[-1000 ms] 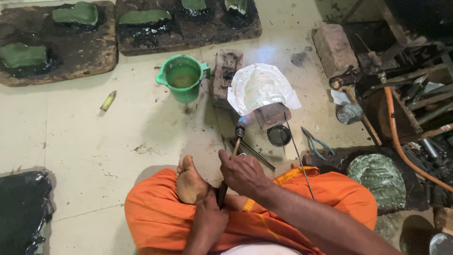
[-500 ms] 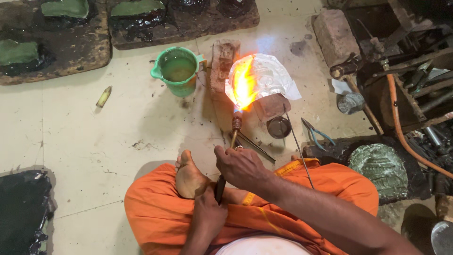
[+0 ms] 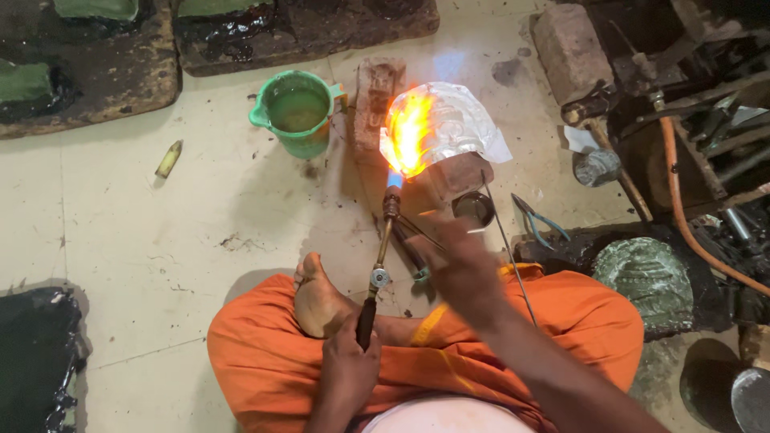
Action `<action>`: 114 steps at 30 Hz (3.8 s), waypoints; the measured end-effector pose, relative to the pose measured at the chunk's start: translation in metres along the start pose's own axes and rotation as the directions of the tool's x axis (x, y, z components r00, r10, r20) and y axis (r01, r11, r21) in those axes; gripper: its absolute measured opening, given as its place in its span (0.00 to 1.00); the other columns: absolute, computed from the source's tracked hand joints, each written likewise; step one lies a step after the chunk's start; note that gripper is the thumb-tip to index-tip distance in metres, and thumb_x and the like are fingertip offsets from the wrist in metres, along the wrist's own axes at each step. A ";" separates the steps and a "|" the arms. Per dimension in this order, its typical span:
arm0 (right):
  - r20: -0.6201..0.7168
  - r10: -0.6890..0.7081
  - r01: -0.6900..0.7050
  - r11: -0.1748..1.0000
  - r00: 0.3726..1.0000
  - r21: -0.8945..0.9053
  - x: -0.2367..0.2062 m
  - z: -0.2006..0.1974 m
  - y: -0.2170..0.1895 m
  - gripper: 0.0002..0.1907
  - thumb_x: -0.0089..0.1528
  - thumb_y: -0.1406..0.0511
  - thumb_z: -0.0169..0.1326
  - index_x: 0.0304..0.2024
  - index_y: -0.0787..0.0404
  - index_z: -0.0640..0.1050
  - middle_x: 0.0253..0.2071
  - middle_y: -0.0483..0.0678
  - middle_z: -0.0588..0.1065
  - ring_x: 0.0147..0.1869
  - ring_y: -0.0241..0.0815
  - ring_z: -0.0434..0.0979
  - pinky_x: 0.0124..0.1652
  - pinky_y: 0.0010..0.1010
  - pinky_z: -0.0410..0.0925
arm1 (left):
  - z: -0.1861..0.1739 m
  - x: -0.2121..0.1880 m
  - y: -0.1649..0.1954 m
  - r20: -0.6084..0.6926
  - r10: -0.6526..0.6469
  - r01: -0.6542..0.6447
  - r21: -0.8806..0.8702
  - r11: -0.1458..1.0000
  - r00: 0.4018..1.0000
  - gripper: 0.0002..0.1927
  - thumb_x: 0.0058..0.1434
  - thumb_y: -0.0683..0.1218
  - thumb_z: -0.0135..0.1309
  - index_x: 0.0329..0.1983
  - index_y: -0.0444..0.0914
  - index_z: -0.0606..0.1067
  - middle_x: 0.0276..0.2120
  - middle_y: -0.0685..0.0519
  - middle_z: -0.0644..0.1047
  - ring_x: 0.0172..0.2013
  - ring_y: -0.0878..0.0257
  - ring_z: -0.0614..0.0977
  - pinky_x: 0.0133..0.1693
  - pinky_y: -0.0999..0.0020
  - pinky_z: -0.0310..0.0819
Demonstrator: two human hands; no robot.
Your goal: The person sits on the workshop floor holding a gas torch in one hand and a long thin metal rod in the other, heating the rod in the flame and applying it to a white face-shaped mold. They use pliers to hold and reposition the mold and paper around it while repeatedly reheating the rod.
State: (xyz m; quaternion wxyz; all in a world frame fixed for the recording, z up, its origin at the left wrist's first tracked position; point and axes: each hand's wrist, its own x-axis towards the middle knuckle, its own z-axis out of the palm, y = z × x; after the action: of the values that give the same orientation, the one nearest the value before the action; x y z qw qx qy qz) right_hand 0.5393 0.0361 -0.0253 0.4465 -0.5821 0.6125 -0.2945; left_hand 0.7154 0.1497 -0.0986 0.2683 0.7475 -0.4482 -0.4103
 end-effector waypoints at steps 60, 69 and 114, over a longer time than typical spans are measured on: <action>-0.065 -0.365 0.273 0.792 0.929 -0.546 -0.018 -0.056 0.073 0.20 0.59 0.75 0.55 0.54 0.63 0.79 0.37 0.55 0.79 0.39 0.54 0.80 0.40 0.41 0.72 | -0.024 0.000 0.022 0.276 -0.237 0.305 -0.240 0.922 0.932 0.07 0.62 0.42 0.54 0.42 0.37 0.75 0.14 0.52 0.71 0.10 0.64 0.72 0.16 0.66 0.66; -0.243 -0.330 0.194 0.869 0.912 -0.455 -0.027 -0.096 0.058 0.15 0.60 0.71 0.59 0.51 0.62 0.81 0.37 0.52 0.78 0.34 0.42 0.79 0.35 0.31 0.72 | -0.024 0.000 0.018 0.263 -0.223 0.295 -0.280 0.913 0.939 0.07 0.61 0.41 0.54 0.43 0.37 0.76 0.14 0.54 0.71 0.11 0.66 0.71 0.16 0.67 0.66; -0.077 -0.343 0.160 0.611 0.936 -0.775 -0.001 -0.076 0.070 0.19 0.60 0.69 0.57 0.54 0.51 0.83 0.40 0.48 0.78 0.38 0.53 0.79 0.37 0.44 0.72 | -0.025 0.000 0.015 0.276 -0.171 0.259 -0.323 0.910 0.946 0.07 0.61 0.41 0.53 0.41 0.35 0.75 0.12 0.54 0.71 0.09 0.66 0.71 0.14 0.68 0.65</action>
State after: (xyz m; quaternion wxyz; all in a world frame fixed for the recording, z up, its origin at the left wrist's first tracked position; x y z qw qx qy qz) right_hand 0.4400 0.0349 -0.0538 0.0460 -0.7594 0.6352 -0.1332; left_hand 0.7302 0.1435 -0.0741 0.2950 0.6763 -0.3103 -0.5994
